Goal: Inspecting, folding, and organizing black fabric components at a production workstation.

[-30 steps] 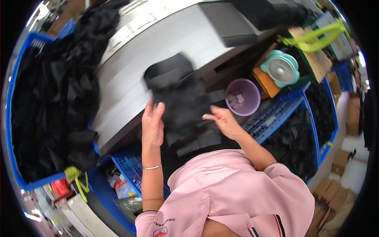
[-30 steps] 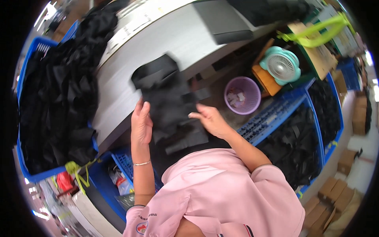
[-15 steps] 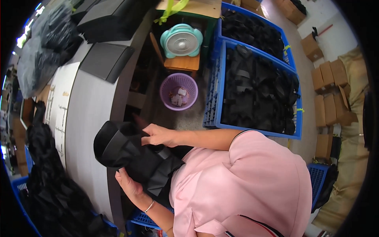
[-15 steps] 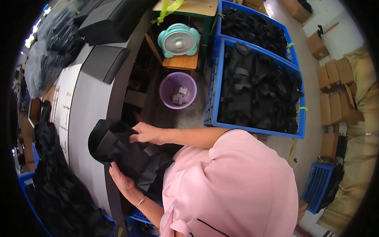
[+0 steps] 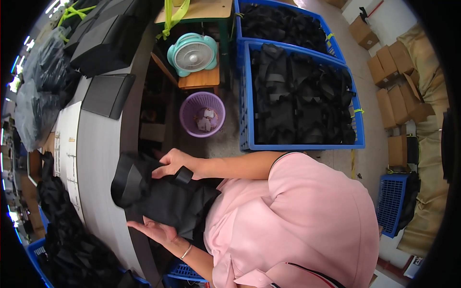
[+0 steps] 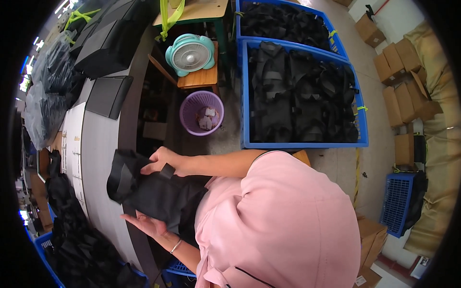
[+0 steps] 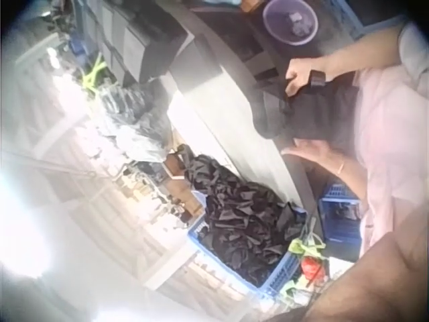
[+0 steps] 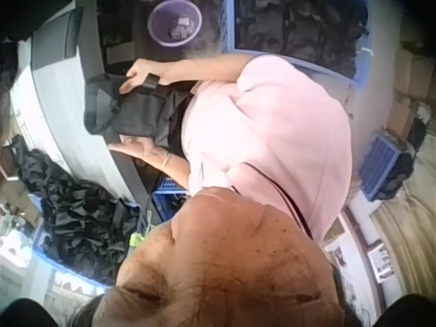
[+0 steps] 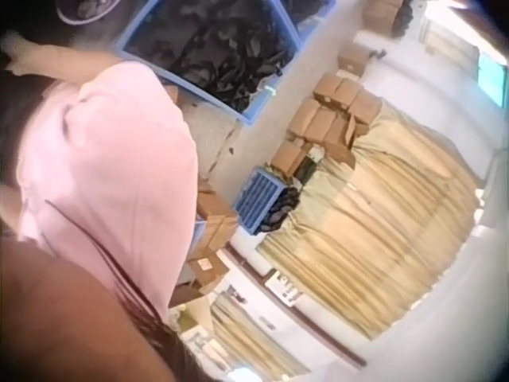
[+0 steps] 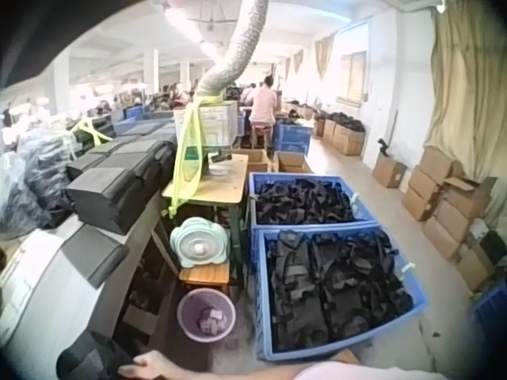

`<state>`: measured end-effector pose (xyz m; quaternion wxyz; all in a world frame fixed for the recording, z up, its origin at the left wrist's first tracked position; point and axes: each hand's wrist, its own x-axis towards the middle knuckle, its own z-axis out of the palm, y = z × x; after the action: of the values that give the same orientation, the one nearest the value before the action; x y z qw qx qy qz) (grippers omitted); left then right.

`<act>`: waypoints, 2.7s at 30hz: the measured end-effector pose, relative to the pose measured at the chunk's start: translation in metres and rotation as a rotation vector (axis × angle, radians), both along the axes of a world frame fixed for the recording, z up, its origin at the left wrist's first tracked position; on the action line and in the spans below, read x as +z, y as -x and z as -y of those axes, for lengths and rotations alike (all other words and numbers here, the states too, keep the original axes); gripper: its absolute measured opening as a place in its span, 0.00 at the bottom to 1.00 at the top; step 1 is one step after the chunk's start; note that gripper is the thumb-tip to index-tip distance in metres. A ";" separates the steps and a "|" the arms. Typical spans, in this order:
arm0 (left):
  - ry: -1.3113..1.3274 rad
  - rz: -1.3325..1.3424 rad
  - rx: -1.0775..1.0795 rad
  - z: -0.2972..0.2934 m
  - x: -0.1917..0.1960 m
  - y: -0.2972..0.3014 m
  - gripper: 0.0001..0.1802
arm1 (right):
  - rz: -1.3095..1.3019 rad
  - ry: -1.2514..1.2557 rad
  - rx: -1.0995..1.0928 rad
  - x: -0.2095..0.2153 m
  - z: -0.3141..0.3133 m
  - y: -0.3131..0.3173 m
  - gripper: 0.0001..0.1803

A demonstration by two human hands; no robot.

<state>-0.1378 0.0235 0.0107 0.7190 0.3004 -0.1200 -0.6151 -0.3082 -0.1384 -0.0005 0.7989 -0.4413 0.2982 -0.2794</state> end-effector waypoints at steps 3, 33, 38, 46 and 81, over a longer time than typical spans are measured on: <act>-0.170 0.438 0.202 0.002 -0.002 0.027 0.32 | -0.035 0.066 -0.033 -0.009 -0.006 0.014 0.19; -0.357 0.535 -0.090 0.023 -0.066 0.040 0.24 | -0.012 0.047 -1.530 -0.102 0.029 0.617 0.34; -0.450 0.474 -0.016 0.012 -0.064 0.035 0.23 | -0.533 -0.151 -1.623 -0.157 0.031 0.635 0.23; -0.269 0.833 0.478 -0.020 -0.005 -0.046 0.16 | -1.137 0.882 -0.956 -0.183 0.069 0.327 0.29; -0.098 1.826 0.666 -0.009 0.070 -0.088 0.14 | -0.031 1.543 0.513 -0.051 -0.026 -0.195 0.18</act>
<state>-0.0502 0.0329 0.0809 0.4731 0.7100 -0.5147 0.0853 -0.1129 -0.1128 -0.0512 0.3048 -0.9261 -0.0777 -0.2084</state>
